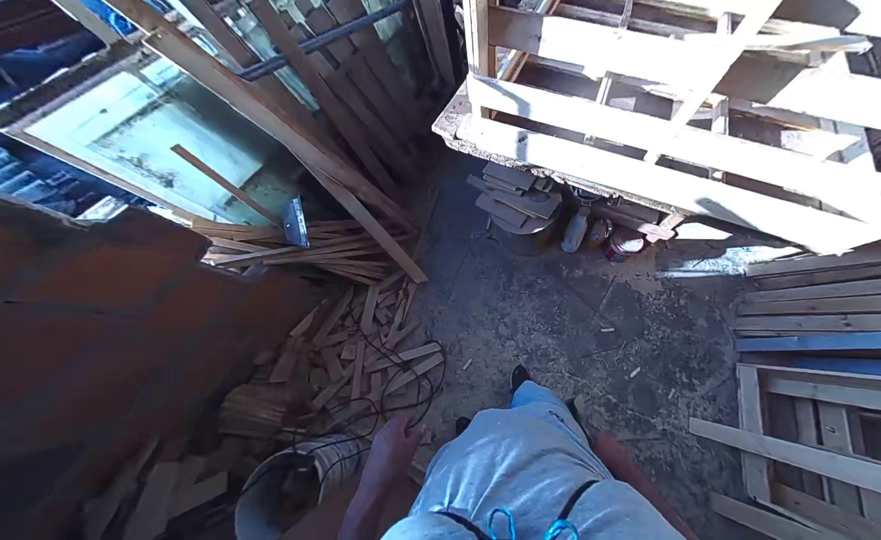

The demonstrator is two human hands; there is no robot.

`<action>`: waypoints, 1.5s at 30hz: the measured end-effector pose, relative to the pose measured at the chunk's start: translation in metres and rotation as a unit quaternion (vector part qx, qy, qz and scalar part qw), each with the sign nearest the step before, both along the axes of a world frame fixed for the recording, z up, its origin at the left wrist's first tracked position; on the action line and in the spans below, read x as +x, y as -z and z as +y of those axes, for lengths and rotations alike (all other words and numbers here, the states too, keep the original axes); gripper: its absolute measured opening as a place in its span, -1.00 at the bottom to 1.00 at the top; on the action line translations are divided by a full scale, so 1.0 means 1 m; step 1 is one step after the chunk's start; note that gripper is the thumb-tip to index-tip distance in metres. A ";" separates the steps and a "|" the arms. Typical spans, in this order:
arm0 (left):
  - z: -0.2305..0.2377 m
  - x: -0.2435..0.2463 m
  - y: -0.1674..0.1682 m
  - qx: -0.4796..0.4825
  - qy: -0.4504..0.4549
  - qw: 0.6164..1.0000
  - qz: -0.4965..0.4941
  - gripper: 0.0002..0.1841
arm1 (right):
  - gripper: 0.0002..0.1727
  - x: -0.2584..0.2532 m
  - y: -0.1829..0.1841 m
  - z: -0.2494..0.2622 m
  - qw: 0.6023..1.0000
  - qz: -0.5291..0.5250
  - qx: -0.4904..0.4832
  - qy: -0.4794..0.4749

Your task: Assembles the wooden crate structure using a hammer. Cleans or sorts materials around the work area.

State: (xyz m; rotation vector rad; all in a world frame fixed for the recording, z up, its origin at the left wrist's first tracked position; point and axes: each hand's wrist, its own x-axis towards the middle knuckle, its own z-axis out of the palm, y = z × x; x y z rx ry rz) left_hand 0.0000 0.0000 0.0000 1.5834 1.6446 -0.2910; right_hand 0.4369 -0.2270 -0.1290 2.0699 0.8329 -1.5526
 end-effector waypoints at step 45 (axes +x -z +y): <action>0.778 0.379 -0.176 0.318 0.095 0.755 -0.566 -0.26 | -0.48 0.122 -0.311 0.639 0.696 -0.030 0.642 0.319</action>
